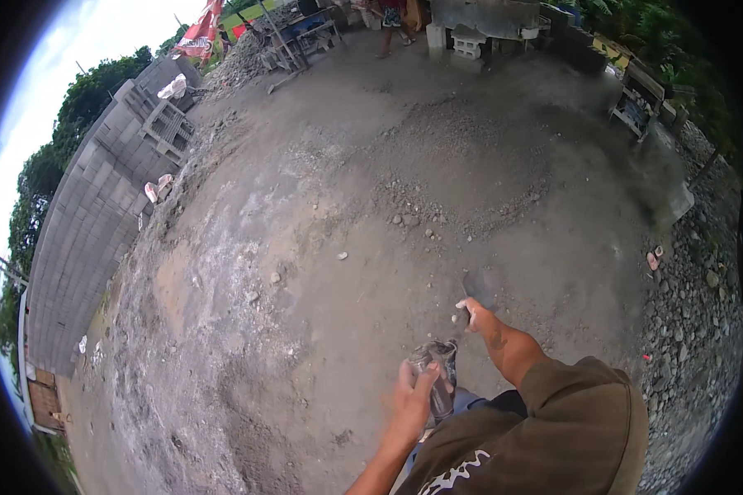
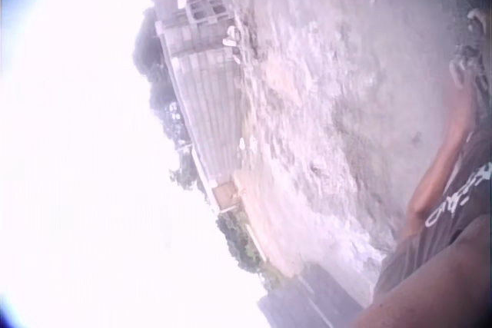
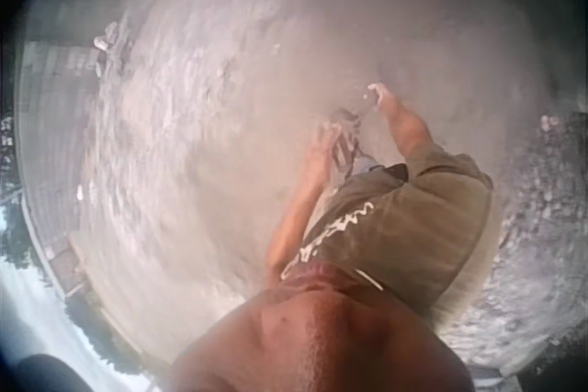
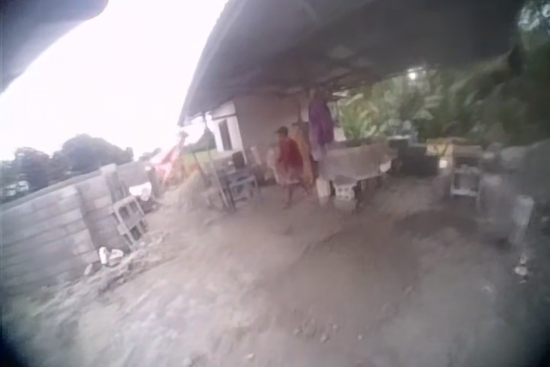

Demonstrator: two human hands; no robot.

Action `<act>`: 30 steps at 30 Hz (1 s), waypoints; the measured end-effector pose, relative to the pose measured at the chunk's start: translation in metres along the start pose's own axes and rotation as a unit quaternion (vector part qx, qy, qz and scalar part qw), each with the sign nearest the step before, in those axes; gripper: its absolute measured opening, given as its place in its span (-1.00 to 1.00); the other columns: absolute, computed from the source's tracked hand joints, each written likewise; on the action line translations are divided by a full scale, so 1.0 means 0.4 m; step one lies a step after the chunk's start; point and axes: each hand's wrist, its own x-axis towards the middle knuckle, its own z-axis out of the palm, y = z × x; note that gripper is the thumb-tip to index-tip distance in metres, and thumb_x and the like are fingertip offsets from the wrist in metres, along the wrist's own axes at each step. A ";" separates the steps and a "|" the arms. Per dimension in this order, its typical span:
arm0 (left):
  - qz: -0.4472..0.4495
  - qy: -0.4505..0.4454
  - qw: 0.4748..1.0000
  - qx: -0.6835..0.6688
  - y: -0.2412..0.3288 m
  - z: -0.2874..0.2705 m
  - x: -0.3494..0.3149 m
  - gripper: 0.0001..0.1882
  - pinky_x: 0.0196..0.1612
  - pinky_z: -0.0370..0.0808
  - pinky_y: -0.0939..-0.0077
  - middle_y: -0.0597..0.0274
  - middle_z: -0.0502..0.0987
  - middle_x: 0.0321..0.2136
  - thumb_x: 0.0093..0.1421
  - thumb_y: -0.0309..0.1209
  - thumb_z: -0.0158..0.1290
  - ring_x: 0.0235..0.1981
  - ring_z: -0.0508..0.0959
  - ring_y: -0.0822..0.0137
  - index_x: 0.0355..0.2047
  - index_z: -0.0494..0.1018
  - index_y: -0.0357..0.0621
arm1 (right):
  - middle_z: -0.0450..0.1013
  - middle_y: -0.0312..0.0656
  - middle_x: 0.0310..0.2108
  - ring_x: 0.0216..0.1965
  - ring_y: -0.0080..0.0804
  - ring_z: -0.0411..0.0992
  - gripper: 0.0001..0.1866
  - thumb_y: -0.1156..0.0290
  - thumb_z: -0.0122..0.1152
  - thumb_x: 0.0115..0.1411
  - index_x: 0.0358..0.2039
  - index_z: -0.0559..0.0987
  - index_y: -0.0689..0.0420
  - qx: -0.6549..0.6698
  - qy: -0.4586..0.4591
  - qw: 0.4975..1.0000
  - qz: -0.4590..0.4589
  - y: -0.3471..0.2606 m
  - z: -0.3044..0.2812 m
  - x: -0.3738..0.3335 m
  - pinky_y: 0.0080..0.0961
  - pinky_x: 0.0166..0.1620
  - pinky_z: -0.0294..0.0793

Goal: The person uses a shovel to dig and turn over a pile of dirt and gravel on a construction site.

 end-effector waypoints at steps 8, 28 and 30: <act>0.029 0.065 0.940 0.333 -0.046 -0.069 -0.293 -0.36 -0.27 0.45 0.27 0.03 0.54 -0.41 0.24 0.19 -0.05 -0.37 0.56 0.15 -0.14 0.47 -0.22 | 0.47 -0.16 -0.27 -0.28 -0.14 0.47 -0.71 0.30 0.26 0.04 -0.20 0.49 0.04 -0.442 -0.014 0.893 0.080 0.452 -0.144 0.031 -0.10 -0.17 0.46; 0.194 0.737 0.532 -0.371 -1.400 0.474 -1.508 -0.52 -0.43 0.41 0.60 0.34 0.54 -0.60 0.24 -0.24 0.16 -0.63 0.48 0.55 0.06 0.44 -0.32 | 0.24 -0.43 -0.68 -0.64 -0.52 0.23 -0.93 0.43 0.08 0.20 -0.43 0.44 -0.03 -0.703 -0.262 0.658 0.066 1.737 -0.396 -0.384 -0.48 -0.48 0.34; 0.224 0.726 0.502 -0.413 -1.467 0.518 -1.583 -0.52 -0.50 0.42 0.54 0.33 0.52 -0.62 0.24 -0.26 0.16 -0.65 0.47 0.54 0.06 0.44 -0.34 | 0.23 -0.43 -0.69 -0.64 -0.52 0.21 -0.95 0.44 0.07 0.20 -0.41 0.45 -0.02 -0.738 -0.238 0.627 0.076 1.867 -0.508 -0.409 -0.45 -0.48 0.35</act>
